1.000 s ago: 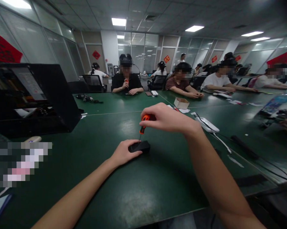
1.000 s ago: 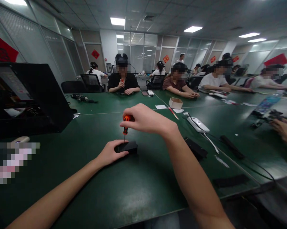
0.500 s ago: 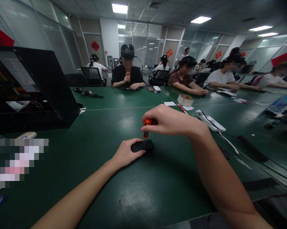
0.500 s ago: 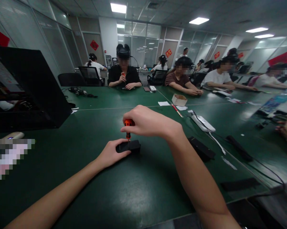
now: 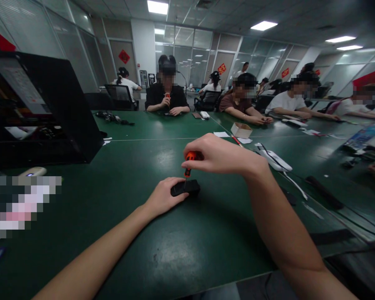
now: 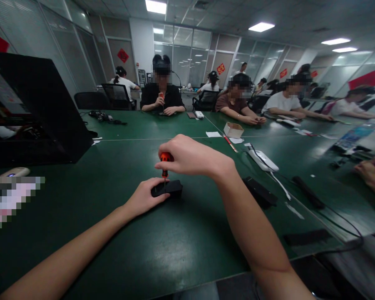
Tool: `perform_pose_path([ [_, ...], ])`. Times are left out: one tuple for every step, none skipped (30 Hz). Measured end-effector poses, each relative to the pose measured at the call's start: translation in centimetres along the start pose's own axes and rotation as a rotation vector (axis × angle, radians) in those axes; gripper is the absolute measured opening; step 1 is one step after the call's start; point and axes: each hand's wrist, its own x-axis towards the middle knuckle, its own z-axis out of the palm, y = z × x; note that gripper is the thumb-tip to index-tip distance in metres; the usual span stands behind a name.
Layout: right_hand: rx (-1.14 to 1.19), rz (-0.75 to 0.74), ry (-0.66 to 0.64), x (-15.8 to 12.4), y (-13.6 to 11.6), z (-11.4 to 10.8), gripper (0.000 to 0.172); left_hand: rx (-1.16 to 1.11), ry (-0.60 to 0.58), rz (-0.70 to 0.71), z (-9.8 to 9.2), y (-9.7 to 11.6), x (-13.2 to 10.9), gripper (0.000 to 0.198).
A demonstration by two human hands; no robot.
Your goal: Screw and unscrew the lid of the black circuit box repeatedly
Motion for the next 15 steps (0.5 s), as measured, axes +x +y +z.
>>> perform_pose_path([
  [-0.003, -0.002, -0.003, -0.01, -0.05, 0.01, 0.026, 0.017, 0.015, 0.043, 0.04, -0.03, -0.06, 0.039],
  [-0.003, -0.003, -0.004, -0.01, -0.11, 0.03, 0.026, 0.031, 0.030, 0.083, 0.06, -0.02, -0.13, 0.039],
  [0.000, -0.004, -0.004, 0.01, -0.18, 0.06, 0.026, 0.042, 0.046, 0.116, 0.06, 0.01, -0.20, 0.040],
  [0.005, -0.005, -0.001, 0.05, -0.26, 0.10, 0.026, 0.050, 0.062, 0.142, 0.05, 0.07, -0.29, 0.039],
  [0.011, -0.007, 0.003, 0.09, -0.34, 0.14, 0.025, 0.056, 0.078, 0.164, 0.02, 0.15, -0.37, 0.039],
  [0.016, -0.010, 0.006, 0.15, -0.41, 0.19, 0.025, 0.059, 0.092, 0.185, -0.02, 0.24, -0.45, 0.038],
  [0.021, -0.015, 0.008, 0.21, -0.47, 0.24, 0.024, 0.059, 0.106, 0.205, -0.07, 0.34, -0.52, 0.036],
  [0.023, -0.020, 0.009, 0.26, -0.52, 0.28, 0.023, 0.056, 0.117, 0.223, -0.11, 0.44, -0.58, 0.034],
  [0.026, -0.023, 0.008, 0.31, -0.54, 0.32, 0.023, 0.048, 0.122, 0.241, -0.16, 0.54, -0.63, 0.030],
  [0.027, -0.024, 0.005, 0.36, -0.55, 0.35, 0.023, 0.038, 0.124, 0.255, -0.19, 0.63, -0.66, 0.027],
  [0.028, -0.023, 0.001, 0.40, -0.53, 0.38, 0.023, 0.028, 0.121, 0.268, -0.22, 0.71, -0.69, 0.023],
  [0.028, -0.020, -0.003, 0.43, -0.51, 0.40, 0.024, 0.020, 0.117, 0.277, -0.24, 0.77, -0.71, 0.022],
  [0.028, -0.016, -0.007, 0.47, -0.47, 0.43, 0.024, 0.015, 0.111, 0.284, -0.25, 0.82, -0.73, 0.022],
  [0.027, -0.015, -0.012, 0.50, -0.44, 0.47, 0.025, 0.015, 0.107, 0.286, -0.26, 0.85, -0.74, 0.023],
  [0.027, -0.014, -0.018, 0.53, -0.40, 0.50, 0.025, 0.016, 0.104, 0.284, -0.26, 0.87, -0.75, 0.024],
])
